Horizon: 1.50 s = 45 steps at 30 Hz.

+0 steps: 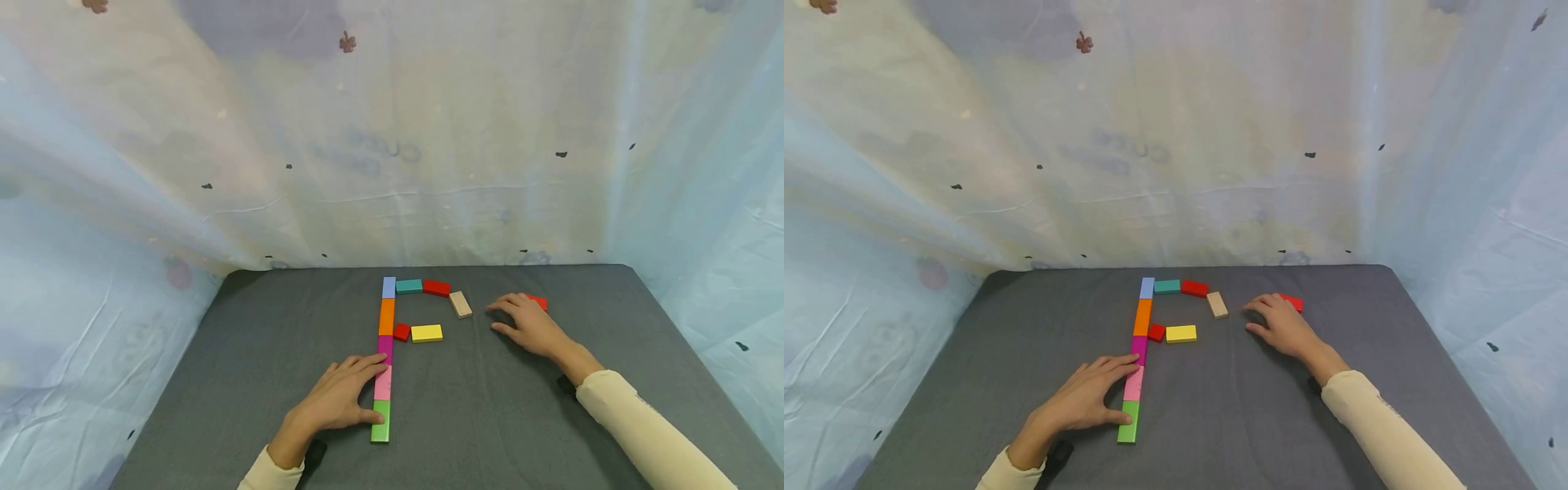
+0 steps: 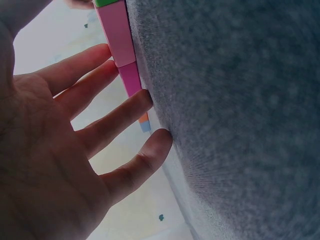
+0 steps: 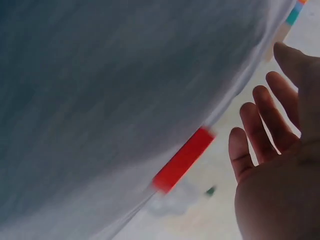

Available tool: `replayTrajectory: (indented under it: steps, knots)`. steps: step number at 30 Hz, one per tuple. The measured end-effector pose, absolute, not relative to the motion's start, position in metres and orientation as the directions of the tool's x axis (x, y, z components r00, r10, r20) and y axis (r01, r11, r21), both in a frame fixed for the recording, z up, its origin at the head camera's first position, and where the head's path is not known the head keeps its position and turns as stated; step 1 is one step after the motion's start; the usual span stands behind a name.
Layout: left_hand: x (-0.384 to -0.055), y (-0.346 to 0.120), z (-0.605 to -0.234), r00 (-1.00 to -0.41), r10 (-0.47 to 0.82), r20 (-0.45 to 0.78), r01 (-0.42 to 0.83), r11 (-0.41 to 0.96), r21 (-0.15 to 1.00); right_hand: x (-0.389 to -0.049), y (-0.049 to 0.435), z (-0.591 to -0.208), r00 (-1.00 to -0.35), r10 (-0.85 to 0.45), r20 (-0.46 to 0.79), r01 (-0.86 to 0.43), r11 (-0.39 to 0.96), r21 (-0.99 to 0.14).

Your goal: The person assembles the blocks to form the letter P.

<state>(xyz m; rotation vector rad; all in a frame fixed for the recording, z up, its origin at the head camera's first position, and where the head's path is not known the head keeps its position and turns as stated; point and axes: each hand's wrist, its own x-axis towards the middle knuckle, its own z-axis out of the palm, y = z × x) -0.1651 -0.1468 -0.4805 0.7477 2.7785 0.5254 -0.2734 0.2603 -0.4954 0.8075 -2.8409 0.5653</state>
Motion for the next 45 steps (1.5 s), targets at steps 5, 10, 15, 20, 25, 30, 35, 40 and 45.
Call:
replayTrajectory:
  steps: [5, 10, 15, 20, 25, 30, 35, 40, 45]
  knots:
    - [-0.166, -0.147, -0.48, -0.85, 0.513, -0.123, 0.432, 0.81, 0.396, -0.28, 0.291, -0.498, -0.87, -0.425, 0.249, -0.488, 0.812, -0.319]
    - [-0.166, -0.147, -0.48, -0.851, 0.511, -0.122, 0.43, 0.811, 0.396, -0.285, 0.313, -0.496, -0.888, -0.374, 0.267, -0.447, 0.837, -0.314]
    - [-0.165, -0.146, -0.48, -0.85, 0.513, -0.119, 0.432, 0.808, 0.401, -0.283, 0.323, -0.495, -0.91, -0.333, 0.248, -0.402, 0.855, -0.326]
    - [-0.165, -0.146, -0.48, -0.85, 0.513, -0.12, 0.43, 0.807, 0.404, -0.278, 0.325, -0.495, -0.924, -0.309, 0.224, -0.37, 0.871, -0.324]
    - [-0.165, -0.147, -0.481, -0.85, 0.514, -0.119, 0.435, 0.81, 0.395, -0.272, 0.322, -0.499, -0.929, -0.303, 0.214, -0.363, 0.862, -0.354]
    - [-0.165, -0.147, -0.48, -0.85, 0.513, -0.122, 0.432, 0.809, 0.399, -0.266, 0.313, -0.502, -0.911, -0.343, 0.23, -0.409, 0.828, -0.384]
    - [-0.165, -0.147, -0.48, -0.848, 0.515, -0.124, 0.433, 0.809, 0.397, -0.27, 0.302, -0.503, -0.888, -0.393, 0.24, -0.459, 0.799, -0.388]
    - [-0.165, -0.146, -0.48, -0.852, 0.509, -0.125, 0.428, 0.813, 0.394, -0.28, 0.299, -0.502, -0.887, -0.398, 0.233, -0.46, 0.805, -0.375]
    - [-0.165, -0.146, -0.479, -0.855, 0.503, -0.128, 0.422, 0.816, 0.394, -0.291, 0.302, -0.5, -0.903, -0.379, 0.202, -0.429, 0.822, -0.376]
